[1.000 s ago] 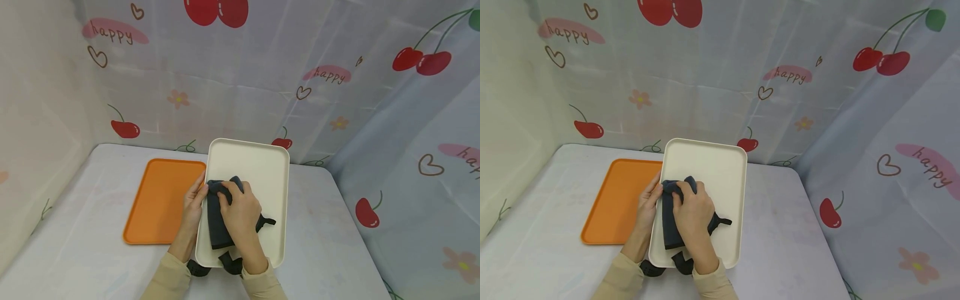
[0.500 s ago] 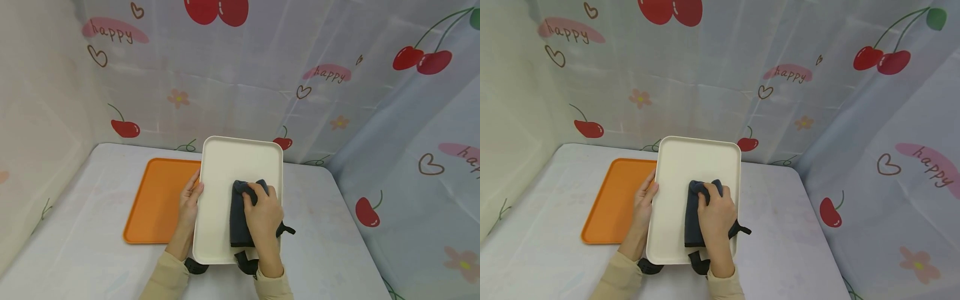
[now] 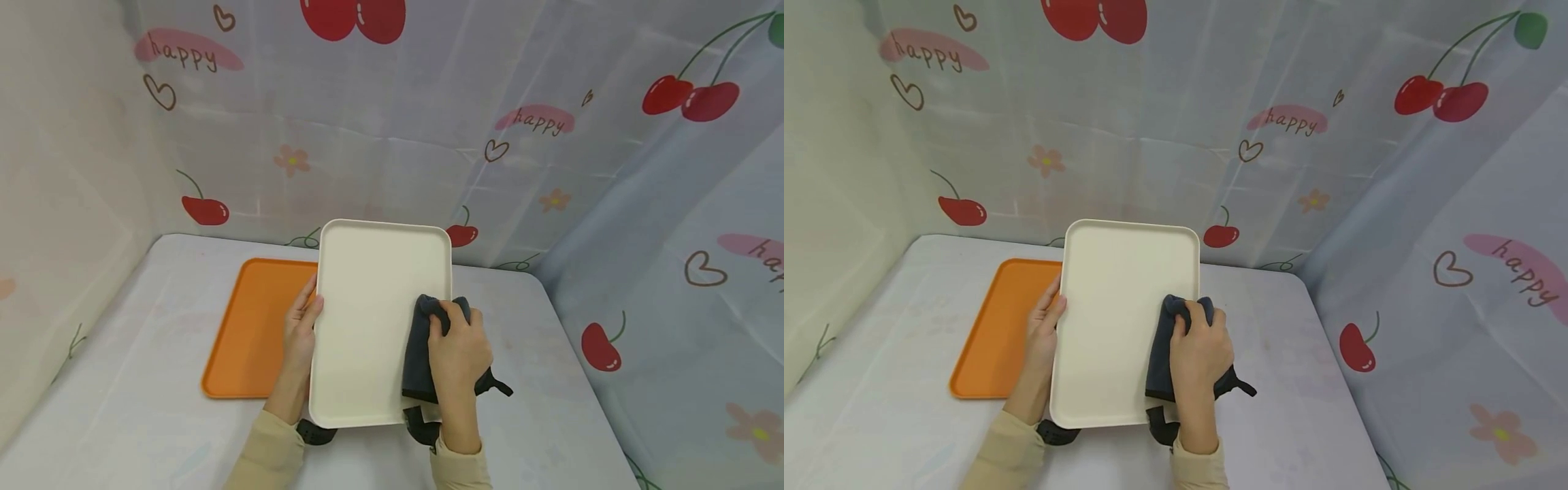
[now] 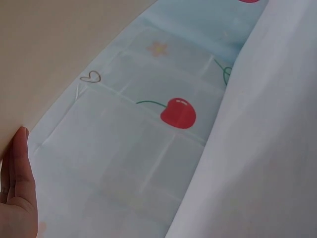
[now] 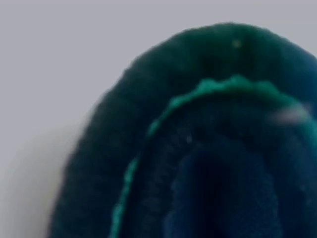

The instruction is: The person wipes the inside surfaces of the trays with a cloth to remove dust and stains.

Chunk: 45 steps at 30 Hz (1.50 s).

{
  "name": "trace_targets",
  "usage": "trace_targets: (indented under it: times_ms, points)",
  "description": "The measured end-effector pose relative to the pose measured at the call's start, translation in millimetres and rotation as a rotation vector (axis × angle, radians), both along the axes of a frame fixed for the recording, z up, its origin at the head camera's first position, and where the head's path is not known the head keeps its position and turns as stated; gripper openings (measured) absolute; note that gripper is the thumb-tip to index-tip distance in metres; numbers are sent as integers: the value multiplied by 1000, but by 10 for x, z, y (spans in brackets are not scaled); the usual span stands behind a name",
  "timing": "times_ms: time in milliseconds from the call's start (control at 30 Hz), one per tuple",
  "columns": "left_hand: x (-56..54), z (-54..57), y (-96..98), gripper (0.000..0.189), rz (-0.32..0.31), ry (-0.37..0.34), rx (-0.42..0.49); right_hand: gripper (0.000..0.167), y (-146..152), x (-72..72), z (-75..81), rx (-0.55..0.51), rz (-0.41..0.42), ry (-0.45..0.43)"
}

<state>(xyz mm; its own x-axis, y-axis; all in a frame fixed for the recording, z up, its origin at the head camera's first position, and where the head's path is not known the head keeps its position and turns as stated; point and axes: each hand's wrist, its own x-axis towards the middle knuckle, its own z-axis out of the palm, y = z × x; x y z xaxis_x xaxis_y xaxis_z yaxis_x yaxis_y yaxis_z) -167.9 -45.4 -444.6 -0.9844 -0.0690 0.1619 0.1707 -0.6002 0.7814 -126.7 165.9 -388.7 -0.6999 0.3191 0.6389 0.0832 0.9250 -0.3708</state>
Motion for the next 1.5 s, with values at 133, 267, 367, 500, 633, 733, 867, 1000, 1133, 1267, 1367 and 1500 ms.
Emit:
trace_targets:
  times_ms: [133,267,367,500,633,733,867,1000,1133,1267,1367,1500]
  points:
    - [-7,-2,-8,48,-7,16,24,23,45,-2,-5,-15,-28,-6]
    - [-8,1,-1,48,-15,14,40,23,67,2,-16,-35,-23,-6]
    - [-5,3,6,48,-8,-1,36,22,72,5,-26,-44,-8,7]
    - [-2,9,10,48,-3,-16,34,23,66,12,-38,-55,4,18]
    - [-1,9,9,49,-21,0,25,23,53,23,-51,-60,-2,11]
    - [1,3,13,49,-33,6,32,23,39,29,-62,-62,3,2]
    - [2,-5,25,50,-38,7,43,23,15,39,-79,-62,11,-3]
    - [4,-15,35,49,-35,2,24,23,-28,49,-97,-52,21,2]
    - [11,-10,49,50,-38,-5,13,23,-105,55,-121,-29,58,16]
    - [20,4,61,51,-40,-15,8,24,-209,59,-122,-4,103,31]
    - [24,1,70,51,-37,-18,-4,24,-297,61,-110,11,135,38]
    - [28,-11,98,50,-34,-4,-21,25,-429,70,-99,24,182,46]
